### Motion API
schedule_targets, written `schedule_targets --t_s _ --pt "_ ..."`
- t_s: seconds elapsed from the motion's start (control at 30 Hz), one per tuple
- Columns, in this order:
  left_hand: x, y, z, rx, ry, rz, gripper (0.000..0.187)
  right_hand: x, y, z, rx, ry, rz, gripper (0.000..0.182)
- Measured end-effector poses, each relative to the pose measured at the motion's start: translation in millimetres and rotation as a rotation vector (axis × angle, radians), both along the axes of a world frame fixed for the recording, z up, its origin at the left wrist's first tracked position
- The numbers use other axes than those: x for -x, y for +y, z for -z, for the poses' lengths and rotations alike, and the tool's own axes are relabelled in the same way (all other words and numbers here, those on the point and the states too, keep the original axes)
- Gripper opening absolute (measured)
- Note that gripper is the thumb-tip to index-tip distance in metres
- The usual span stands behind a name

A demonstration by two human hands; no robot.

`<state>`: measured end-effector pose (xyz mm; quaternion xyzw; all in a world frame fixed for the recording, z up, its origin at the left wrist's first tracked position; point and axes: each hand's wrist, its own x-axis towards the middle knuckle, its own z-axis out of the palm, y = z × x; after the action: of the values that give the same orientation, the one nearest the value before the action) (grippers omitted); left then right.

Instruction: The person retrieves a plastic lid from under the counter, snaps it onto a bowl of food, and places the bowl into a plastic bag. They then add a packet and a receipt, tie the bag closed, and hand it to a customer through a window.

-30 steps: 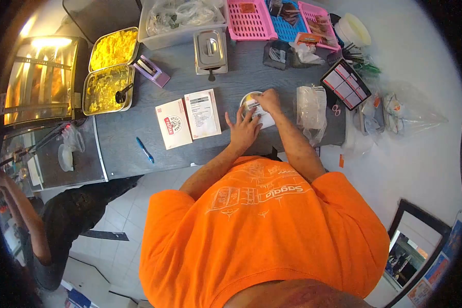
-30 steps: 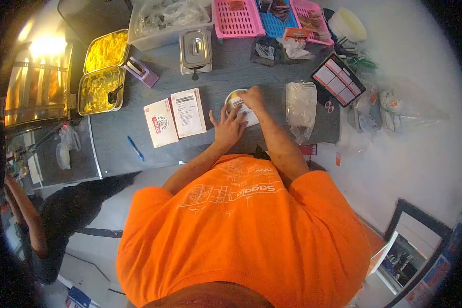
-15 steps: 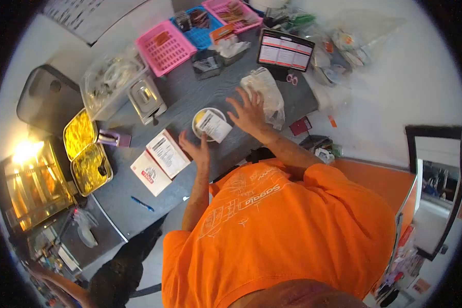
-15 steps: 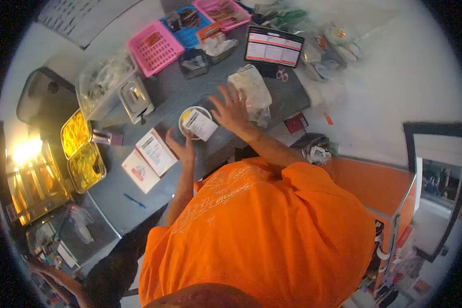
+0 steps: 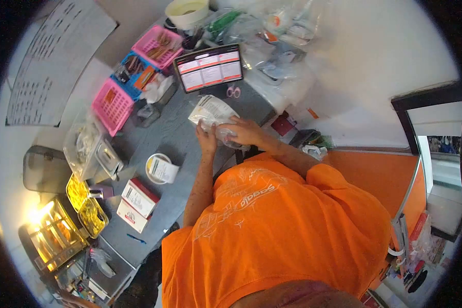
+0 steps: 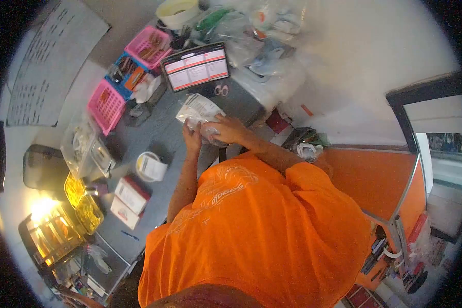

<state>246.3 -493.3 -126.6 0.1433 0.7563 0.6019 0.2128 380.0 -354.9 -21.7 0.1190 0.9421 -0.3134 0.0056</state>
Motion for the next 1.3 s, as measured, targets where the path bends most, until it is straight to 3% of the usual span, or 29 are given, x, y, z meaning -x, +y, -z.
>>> schedule_targets --t_s 0.07,0.13,0.23,0.33,0.43,0.53,0.63,0.7,0.77,0.8,0.83,0.93,0.97,1.2,1.3 --pt "2 19 1 0.029 0.069 0.080 0.069 -27 50 1 0.336 0.078 0.113 0.057" --pt "3 28 6 0.108 0.082 0.141 0.068 -63 103 4 0.338 0.057 0.233 0.061" --pt "-17 42 -16 -0.043 0.074 -0.057 0.064 -84 134 -7 0.440 -0.012 0.242 0.059" --pt "-32 37 -52 0.324 0.673 -0.015 0.067 -61 123 4 0.612 0.033 0.137 0.053" --pt "-43 47 -85 0.578 0.687 0.277 0.069 -47 99 15 0.810 0.065 0.099 0.043" --pt "-19 49 -39 0.702 0.788 0.424 0.061 -56 78 12 0.810 0.125 0.198 0.034" --pt "-6 55 -34 -0.115 0.736 0.317 0.056 -90 73 25 0.739 0.186 0.444 0.039" --pt "-33 56 -61 -0.390 0.556 0.243 0.057 -117 76 48 0.769 0.190 0.672 0.050" --pt "-79 62 -107 -0.588 -0.186 -0.001 0.054 -140 60 7 0.875 0.133 0.731 0.064" --pt "-98 61 -131 -0.619 -0.295 0.031 0.054 -155 50 -24 0.935 0.099 0.761 0.071" --pt "-115 55 -155 -0.652 -0.280 0.133 0.053 -167 42 -56 1.204 0.147 0.760 0.096" --pt "-161 56 -219 -0.800 -0.184 0.445 0.053 -206 0 -80 1.242 0.527 0.729 0.100" --pt "-176 65 -237 -0.866 -0.148 0.542 0.053 -220 -9 -115 1.211 0.644 0.744 0.105" --pt "-327 146 -323 -1.208 -0.189 1.010 0.054 -366 -47 -236 0.922 1.011 1.108 0.098" --pt "-407 169 -343 -1.286 -0.245 1.138 0.056 -445 -47 -254 0.723 1.080 1.093 0.095"
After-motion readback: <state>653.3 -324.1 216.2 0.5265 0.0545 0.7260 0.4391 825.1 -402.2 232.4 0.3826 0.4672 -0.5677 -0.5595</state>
